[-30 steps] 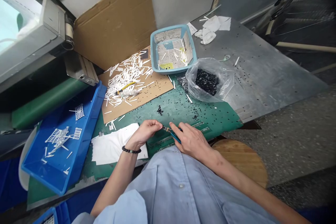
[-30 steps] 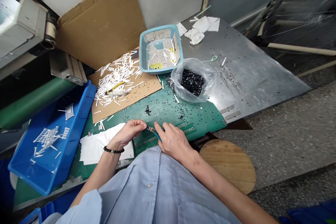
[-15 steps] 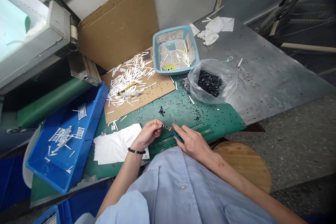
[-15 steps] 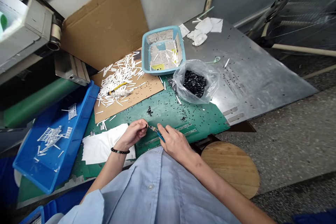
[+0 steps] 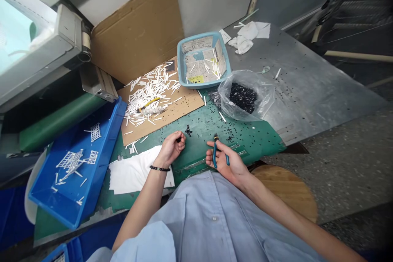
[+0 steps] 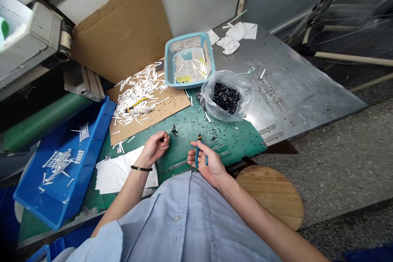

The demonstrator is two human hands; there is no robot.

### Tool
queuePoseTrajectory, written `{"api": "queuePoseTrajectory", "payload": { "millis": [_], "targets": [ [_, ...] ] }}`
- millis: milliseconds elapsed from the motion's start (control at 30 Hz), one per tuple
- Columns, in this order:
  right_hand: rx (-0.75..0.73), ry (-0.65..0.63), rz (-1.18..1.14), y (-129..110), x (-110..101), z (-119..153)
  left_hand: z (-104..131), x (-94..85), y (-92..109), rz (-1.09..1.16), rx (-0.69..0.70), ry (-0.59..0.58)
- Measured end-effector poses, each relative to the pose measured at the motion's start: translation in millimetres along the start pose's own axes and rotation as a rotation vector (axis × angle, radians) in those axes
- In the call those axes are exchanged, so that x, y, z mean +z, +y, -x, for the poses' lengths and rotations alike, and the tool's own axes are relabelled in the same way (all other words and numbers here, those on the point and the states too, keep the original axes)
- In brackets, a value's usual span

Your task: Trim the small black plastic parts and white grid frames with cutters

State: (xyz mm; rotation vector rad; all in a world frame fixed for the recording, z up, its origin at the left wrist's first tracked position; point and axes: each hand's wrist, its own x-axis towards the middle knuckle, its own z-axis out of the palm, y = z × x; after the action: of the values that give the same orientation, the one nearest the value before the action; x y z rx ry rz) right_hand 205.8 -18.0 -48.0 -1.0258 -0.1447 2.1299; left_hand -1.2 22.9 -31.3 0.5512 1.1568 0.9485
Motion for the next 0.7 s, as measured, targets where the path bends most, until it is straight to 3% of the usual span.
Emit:
{"api": "queuePoseTrajectory", "payload": {
  "millis": [133,200,333,567,633,700],
  "targets": [
    [0.014,-0.044,-0.021,-1.2,-3.0,-0.8,-20.4,2.2,0.7,-0.643,0.279,0.267],
    [-0.028,-0.058,0.052,-0.4,-4.9,0.0,-28.8,3.6,2.8,-0.909,0.387,0.292],
    [-0.105,-0.038,0.253,1.6,-7.3,1.0,-37.9,8.8,10.7,-1.178,0.389,0.295],
    [-0.131,-0.035,0.364,3.2,-8.4,-1.1,-46.9,15.3,16.1,-1.250,0.318,0.287],
    [-0.161,-0.039,0.478,2.9,-7.6,-0.5,-47.6,13.9,15.2,-1.117,0.297,0.297],
    [-0.253,-0.044,0.744,2.5,-6.5,1.3,-43.5,11.6,14.3,-0.850,0.237,0.255]
  ]
}}
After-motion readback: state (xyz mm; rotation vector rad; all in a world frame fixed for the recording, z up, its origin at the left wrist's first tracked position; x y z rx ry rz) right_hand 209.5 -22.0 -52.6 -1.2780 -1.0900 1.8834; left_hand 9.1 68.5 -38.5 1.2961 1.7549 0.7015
